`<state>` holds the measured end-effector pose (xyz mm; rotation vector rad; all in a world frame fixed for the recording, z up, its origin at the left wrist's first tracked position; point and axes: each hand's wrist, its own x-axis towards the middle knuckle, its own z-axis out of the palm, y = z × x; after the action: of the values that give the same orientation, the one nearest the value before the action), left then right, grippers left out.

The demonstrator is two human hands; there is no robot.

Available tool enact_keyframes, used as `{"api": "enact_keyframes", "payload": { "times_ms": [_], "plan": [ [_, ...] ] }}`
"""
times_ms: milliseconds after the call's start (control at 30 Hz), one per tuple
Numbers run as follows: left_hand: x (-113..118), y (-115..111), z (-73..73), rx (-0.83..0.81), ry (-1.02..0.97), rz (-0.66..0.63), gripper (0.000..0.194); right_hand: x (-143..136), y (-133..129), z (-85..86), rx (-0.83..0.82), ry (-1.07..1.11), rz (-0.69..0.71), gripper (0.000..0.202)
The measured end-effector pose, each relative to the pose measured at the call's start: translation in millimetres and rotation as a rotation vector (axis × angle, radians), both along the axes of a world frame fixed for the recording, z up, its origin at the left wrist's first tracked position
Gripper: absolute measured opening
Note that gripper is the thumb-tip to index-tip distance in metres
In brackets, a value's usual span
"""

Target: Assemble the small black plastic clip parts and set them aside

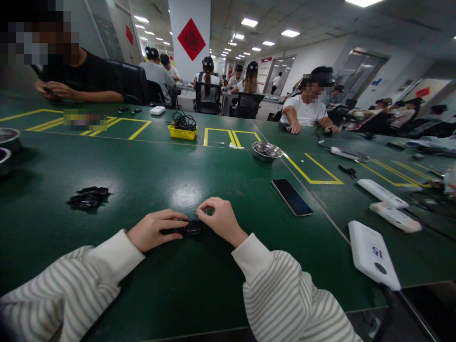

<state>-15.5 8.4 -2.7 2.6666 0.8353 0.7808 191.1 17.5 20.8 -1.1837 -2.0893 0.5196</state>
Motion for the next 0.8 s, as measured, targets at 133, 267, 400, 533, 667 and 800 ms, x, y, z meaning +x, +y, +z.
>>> {"api": "enact_keyframes", "payload": {
  "times_ms": [133,267,400,533,667,800],
  "plan": [
    [1,-1,-0.4,-0.009,0.014,0.014,0.026,5,9,-8.2,-0.028,-0.065,-0.089,0.013],
    [2,-2,0.9,-0.016,0.031,-0.003,0.026,1,10,-11.8,0.006,-0.226,-0.07,0.012],
    [3,-2,3.1,-0.027,0.031,-0.013,0.026,1,8,6.0,0.031,-0.503,0.01,0.011],
    [3,-2,3.3,-0.026,0.027,-0.023,0.026,7,1,22.2,-0.155,-0.665,0.04,0.009],
    [3,-1,2.6,-0.013,0.023,-0.032,0.026,13,-5,21.4,-0.181,-0.598,0.058,0.008],
    [2,-2,3.0,-0.002,0.027,-0.034,0.026,8,-8,17.4,-0.161,-0.273,0.082,0.007]
  ]
}}
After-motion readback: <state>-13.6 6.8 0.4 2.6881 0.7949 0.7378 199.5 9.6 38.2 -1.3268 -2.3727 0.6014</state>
